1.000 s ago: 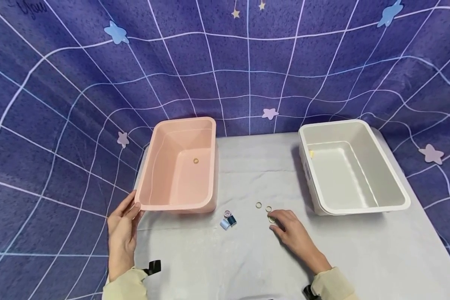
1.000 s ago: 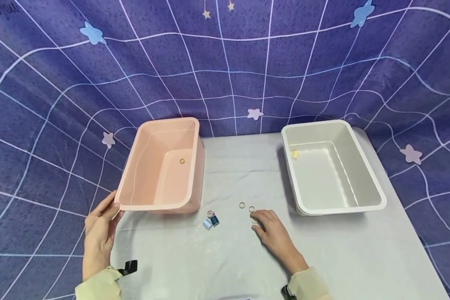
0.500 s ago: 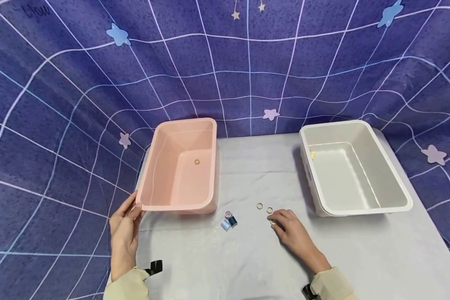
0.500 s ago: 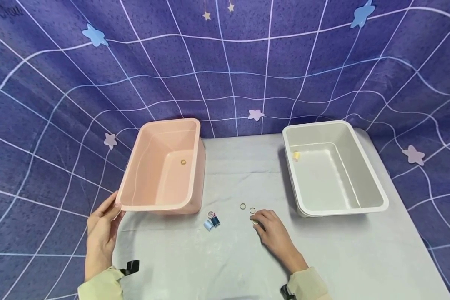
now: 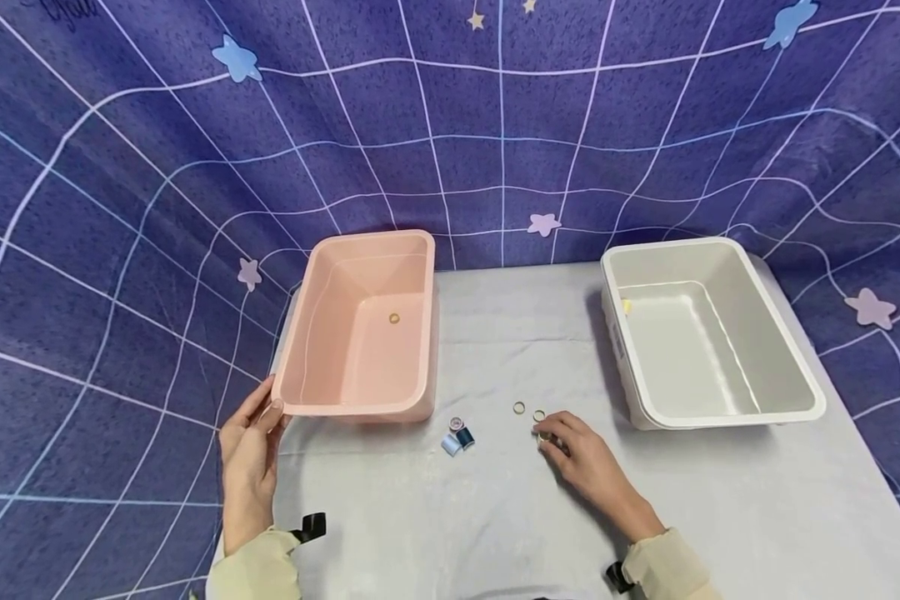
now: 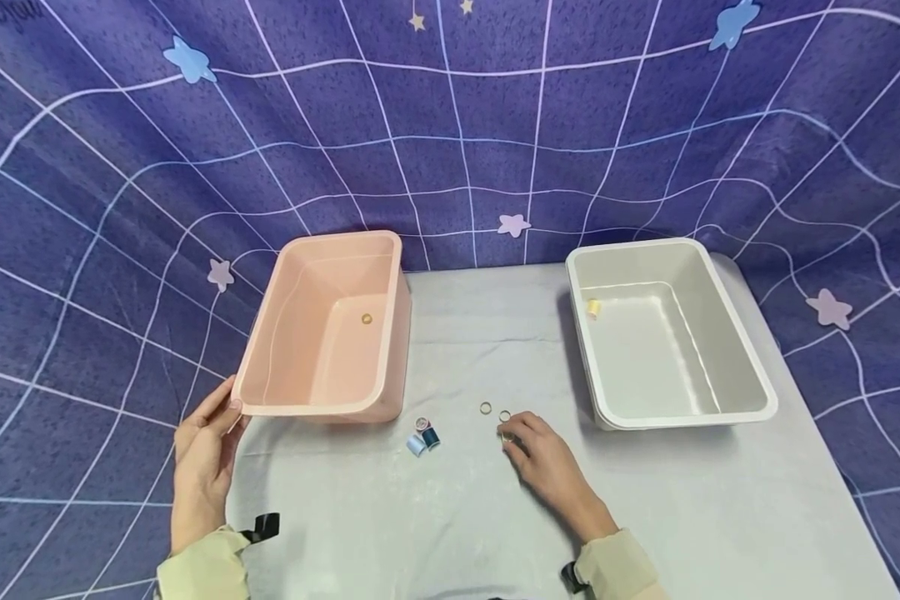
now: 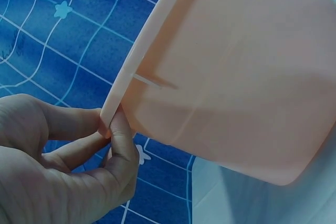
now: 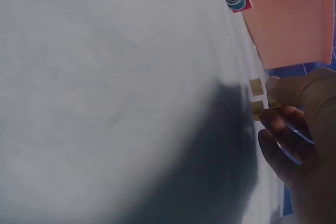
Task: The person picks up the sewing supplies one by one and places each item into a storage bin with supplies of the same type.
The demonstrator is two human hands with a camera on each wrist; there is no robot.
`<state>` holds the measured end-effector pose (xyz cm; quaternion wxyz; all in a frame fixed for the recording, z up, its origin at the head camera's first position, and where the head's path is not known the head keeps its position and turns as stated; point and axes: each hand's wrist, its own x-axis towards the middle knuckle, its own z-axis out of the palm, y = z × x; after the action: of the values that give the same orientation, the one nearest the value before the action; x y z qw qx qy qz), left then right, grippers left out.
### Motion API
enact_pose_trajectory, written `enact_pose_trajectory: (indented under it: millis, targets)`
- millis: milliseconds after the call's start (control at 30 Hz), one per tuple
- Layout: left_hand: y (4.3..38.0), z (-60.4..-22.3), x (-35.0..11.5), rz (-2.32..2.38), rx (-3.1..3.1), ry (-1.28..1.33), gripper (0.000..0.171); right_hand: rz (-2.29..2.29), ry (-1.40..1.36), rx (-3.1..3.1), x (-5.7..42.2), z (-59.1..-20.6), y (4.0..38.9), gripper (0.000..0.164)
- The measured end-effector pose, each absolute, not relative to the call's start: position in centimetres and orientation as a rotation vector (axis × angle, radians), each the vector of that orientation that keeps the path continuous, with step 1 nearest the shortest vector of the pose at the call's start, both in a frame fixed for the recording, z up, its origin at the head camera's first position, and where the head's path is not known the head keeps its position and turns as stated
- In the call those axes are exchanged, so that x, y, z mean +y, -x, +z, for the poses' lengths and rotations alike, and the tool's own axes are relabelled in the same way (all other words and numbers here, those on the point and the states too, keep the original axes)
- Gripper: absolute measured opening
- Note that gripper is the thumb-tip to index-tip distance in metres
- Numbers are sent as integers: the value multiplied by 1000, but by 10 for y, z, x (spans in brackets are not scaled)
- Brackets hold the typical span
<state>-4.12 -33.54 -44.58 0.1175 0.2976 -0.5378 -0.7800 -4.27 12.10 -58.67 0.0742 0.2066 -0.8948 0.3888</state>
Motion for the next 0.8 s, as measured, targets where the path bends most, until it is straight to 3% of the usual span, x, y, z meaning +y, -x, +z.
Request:
enact_pose_trajectory:
  millis: [800]
  targets:
    - [42, -446, -335, -2284, -1540, -851, 56, 1256, -793, -2490, 101, -536, 74, 28]
